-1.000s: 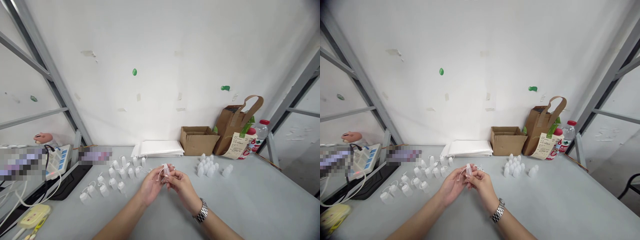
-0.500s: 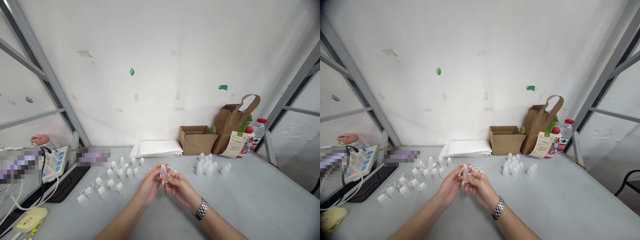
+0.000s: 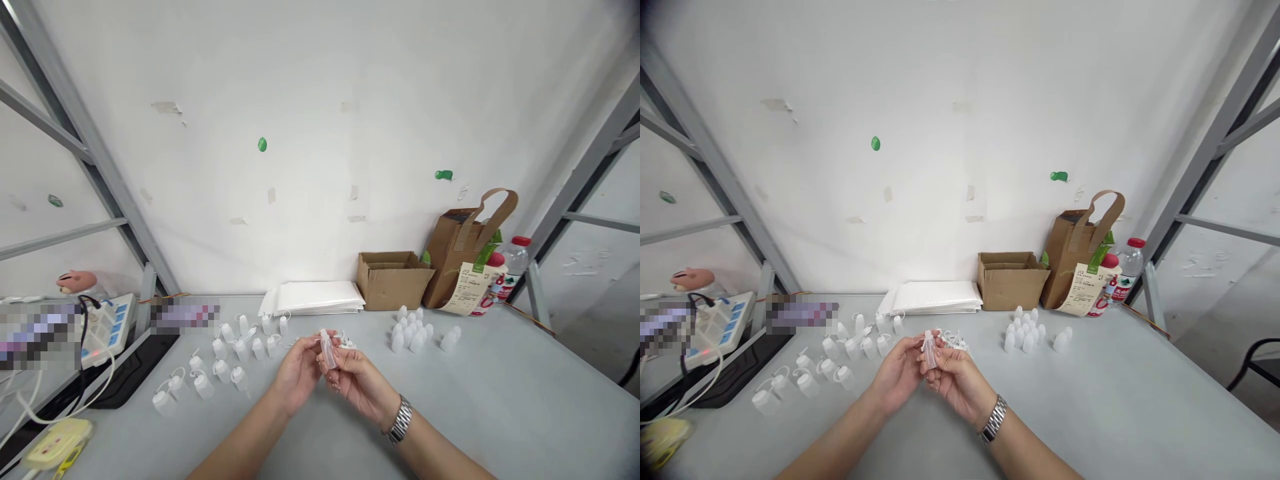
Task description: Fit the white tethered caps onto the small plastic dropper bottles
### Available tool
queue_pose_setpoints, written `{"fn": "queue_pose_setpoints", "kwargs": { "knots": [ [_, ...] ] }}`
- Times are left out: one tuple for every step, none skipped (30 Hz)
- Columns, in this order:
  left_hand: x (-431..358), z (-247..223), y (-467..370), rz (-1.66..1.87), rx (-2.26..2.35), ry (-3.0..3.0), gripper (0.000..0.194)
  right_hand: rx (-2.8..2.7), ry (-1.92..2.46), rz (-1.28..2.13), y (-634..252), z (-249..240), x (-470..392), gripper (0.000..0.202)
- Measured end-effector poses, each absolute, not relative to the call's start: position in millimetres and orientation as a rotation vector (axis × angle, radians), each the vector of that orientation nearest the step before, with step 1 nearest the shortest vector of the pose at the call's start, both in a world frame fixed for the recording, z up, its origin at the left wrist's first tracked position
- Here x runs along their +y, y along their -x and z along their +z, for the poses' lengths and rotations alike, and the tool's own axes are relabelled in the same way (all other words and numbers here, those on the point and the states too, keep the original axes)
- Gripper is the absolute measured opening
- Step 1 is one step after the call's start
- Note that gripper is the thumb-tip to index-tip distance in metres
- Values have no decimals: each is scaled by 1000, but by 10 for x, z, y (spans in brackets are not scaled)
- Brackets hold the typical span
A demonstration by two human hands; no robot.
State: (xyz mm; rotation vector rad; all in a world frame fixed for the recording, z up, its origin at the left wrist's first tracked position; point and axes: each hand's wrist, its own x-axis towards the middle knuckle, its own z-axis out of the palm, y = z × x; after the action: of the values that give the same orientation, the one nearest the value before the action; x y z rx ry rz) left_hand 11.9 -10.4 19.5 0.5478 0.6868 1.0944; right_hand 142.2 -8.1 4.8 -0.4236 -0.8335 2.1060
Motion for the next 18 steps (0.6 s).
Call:
{"fn": "queue_pose_setpoints", "kwargs": {
  "knots": [
    [-102, 195, -116, 1092, 679, -533, 28, -829, 420, 2110, -1422, 49, -82, 23],
    [-100, 196, -113, 1092, 670, -518, 29, -828, 415, 2112, -1421, 51, -84, 23],
    [-98, 197, -111, 1088, 662, -501, 29, -828, 410, 2113, -1420, 54, -86, 23],
    [-95, 199, -109, 1082, 655, -481, 29, -829, 407, 2114, -1420, 57, -88, 23],
    [-92, 201, -108, 1073, 649, -458, 28, -831, 406, 2114, -1419, 61, -91, 23],
    [-88, 202, -107, 1065, 644, -433, 27, -834, 406, 2114, -1419, 66, -95, 22],
    [-84, 203, -106, 1054, 638, -409, 27, -837, 406, 2116, -1418, 70, -99, 22],
    [-80, 202, -104, 1041, 631, -387, 26, -840, 403, 2118, -1418, 75, -103, 22],
    [-78, 201, -103, 1030, 621, -371, 26, -843, 399, 2121, -1417, 80, -107, 22],
    [-76, 200, -101, 1022, 610, -360, 26, -846, 397, 2124, -1416, 84, -111, 22],
    [-76, 199, -100, 1016, 600, -354, 27, -848, 396, 2126, -1414, 87, -114, 21],
    [-78, 199, -99, 1010, 594, -353, 29, -851, 399, 2128, -1411, 90, -116, 21],
    [-82, 200, -99, 1005, 594, -358, 31, -856, 404, 2129, -1407, 91, -117, 21],
    [-86, 201, -99, 1001, 600, -367, 35, -862, 411, 2130, -1402, 92, -119, 22],
    [-91, 203, -99, 993, 611, -377, 38, -868, 416, 2131, -1397, 91, -121, 22],
    [-95, 204, -99, 983, 619, -388, 41, -876, 418, 2132, -1391, 90, -123, 23],
    [-98, 204, -98, 976, 624, -397, 44, -882, 416, 2134, -1386, 88, -126, 24],
    [-99, 201, -96, 972, 622, -406, 47, -889, 411, 2136, -1381, 86, -130, 24]
  ]
}}
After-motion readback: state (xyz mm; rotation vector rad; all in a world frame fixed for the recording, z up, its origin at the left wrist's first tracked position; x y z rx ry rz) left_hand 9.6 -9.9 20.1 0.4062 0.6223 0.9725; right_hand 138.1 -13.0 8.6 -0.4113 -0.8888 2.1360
